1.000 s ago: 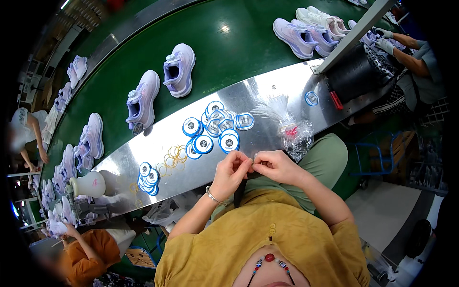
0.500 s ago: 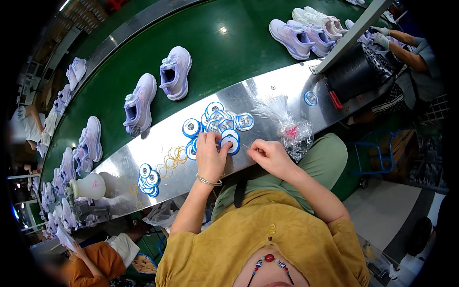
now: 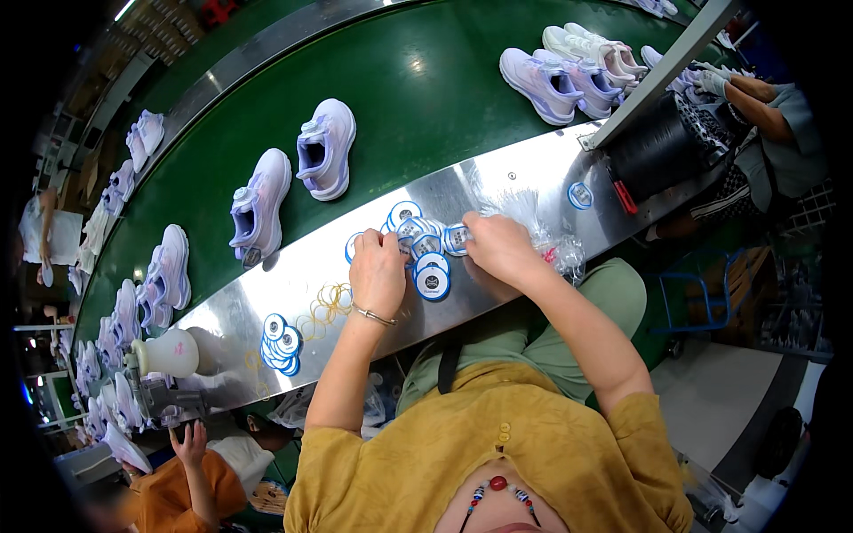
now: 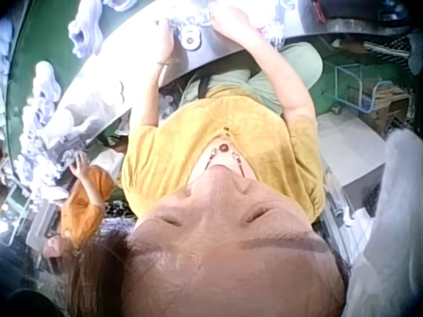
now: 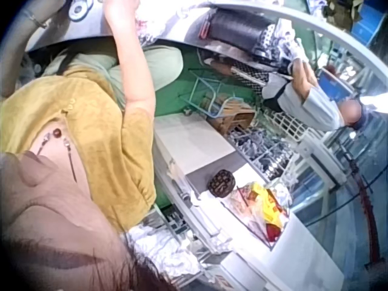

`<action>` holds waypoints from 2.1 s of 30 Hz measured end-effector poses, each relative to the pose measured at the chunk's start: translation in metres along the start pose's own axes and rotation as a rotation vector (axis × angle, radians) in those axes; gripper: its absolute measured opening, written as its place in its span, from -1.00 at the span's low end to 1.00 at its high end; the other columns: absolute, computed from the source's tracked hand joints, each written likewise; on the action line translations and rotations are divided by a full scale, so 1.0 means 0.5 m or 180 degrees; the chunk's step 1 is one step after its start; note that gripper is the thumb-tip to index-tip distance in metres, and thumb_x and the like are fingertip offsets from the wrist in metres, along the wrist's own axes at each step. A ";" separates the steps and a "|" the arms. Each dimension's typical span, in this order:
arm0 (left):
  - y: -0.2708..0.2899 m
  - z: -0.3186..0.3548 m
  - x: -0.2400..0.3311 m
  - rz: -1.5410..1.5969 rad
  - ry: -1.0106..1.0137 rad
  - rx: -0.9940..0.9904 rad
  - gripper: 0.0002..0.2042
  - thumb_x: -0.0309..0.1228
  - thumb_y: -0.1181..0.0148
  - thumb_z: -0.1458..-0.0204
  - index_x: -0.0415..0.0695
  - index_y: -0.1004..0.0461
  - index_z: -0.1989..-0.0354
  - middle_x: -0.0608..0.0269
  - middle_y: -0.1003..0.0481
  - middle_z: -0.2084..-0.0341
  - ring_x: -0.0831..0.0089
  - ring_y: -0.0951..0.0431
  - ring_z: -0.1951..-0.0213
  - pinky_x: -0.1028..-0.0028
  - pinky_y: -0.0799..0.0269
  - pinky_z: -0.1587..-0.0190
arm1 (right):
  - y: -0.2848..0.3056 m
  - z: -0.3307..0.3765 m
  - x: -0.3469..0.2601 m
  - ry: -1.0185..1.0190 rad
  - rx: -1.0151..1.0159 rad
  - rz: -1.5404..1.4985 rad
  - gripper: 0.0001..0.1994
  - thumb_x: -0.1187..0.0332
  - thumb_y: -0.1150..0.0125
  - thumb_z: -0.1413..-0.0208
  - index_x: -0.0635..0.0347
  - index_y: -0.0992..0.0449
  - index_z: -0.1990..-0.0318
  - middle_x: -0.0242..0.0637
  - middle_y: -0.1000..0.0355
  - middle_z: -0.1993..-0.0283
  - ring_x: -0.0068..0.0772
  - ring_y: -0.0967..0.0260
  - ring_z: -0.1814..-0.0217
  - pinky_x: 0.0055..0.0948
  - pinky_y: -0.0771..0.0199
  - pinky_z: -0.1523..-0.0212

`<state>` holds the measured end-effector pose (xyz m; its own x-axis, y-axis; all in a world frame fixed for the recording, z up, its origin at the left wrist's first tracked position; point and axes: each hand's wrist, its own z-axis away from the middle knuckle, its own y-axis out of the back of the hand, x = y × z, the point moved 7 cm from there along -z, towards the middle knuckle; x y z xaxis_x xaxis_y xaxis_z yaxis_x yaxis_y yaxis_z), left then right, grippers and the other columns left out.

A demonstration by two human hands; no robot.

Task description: The person attaches small circular blue and white components to the tongue area of white sneakers on a moving conveyor belt. They repeatedly pick up a component, place it on a shoe, and then move the shoe forward on the belt.

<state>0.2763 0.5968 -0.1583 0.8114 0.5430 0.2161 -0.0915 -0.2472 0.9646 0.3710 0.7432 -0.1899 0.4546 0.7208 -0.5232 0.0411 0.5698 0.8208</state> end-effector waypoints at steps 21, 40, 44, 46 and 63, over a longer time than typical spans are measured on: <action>-0.047 -0.083 0.005 0.1152 -0.0033 -0.0267 -0.69 -0.62 -0.19 0.15 -0.22 -0.44 0.15 -0.01 -0.46 0.37 0.06 -0.49 0.27 0.23 -0.43 0.19 | -0.002 -0.079 0.012 0.0106 -0.0255 -0.0678 -0.77 0.27 -0.28 0.09 0.14 -0.45 0.30 -0.15 -0.50 0.39 -0.05 -0.46 0.26 -0.18 -0.42 0.26; -0.023 -0.006 0.028 0.1327 0.0201 -0.0013 -0.67 -0.44 -0.31 0.12 -0.25 -0.46 0.15 0.09 -0.45 0.38 0.17 -0.46 0.28 0.31 -0.40 0.22 | 0.035 -0.064 0.025 0.0071 0.0380 -0.0268 -0.73 0.17 -0.22 0.00 0.12 -0.51 0.21 -0.10 -0.52 0.38 -0.02 -0.49 0.28 -0.13 -0.44 0.26; -0.022 0.026 0.049 0.0846 0.0191 -0.0332 -0.60 -0.34 -0.38 0.18 -0.25 -0.46 0.16 0.07 -0.40 0.32 0.13 -0.42 0.21 0.30 -0.39 0.20 | 0.102 -0.014 0.038 0.0104 0.0394 -0.0907 -0.78 0.26 -0.23 -0.02 0.17 -0.51 0.22 -0.19 -0.47 0.52 -0.20 -0.40 0.49 -0.28 -0.36 0.41; -0.037 0.036 0.052 0.0851 0.0297 -0.0414 -0.58 -0.31 -0.39 0.20 -0.24 -0.47 0.15 0.07 -0.39 0.30 0.13 -0.41 0.19 0.29 -0.39 0.19 | 0.123 0.012 0.042 0.0069 0.0434 -0.1171 -0.79 0.33 -0.25 -0.02 0.21 -0.51 0.21 -0.29 -0.44 0.58 -0.41 -0.33 0.56 -0.41 -0.30 0.47; 0.012 -0.011 0.144 0.2979 -0.0054 0.0085 -0.85 -0.51 -0.27 0.01 -0.22 -0.50 0.26 0.19 -0.44 0.38 0.41 -0.46 0.38 0.52 -0.37 0.39 | -0.010 0.071 0.066 -0.0140 -0.0624 -0.4811 -0.86 0.40 -0.15 -0.17 0.24 -0.48 0.18 -0.62 -0.25 0.56 -0.87 0.03 0.69 -0.75 0.15 0.72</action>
<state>0.3312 0.6388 -0.1362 0.4226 0.1019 0.9006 -0.6987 -0.5962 0.3954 0.4175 0.7503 -0.2030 0.1212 -0.5770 -0.8077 0.3637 0.7829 -0.5047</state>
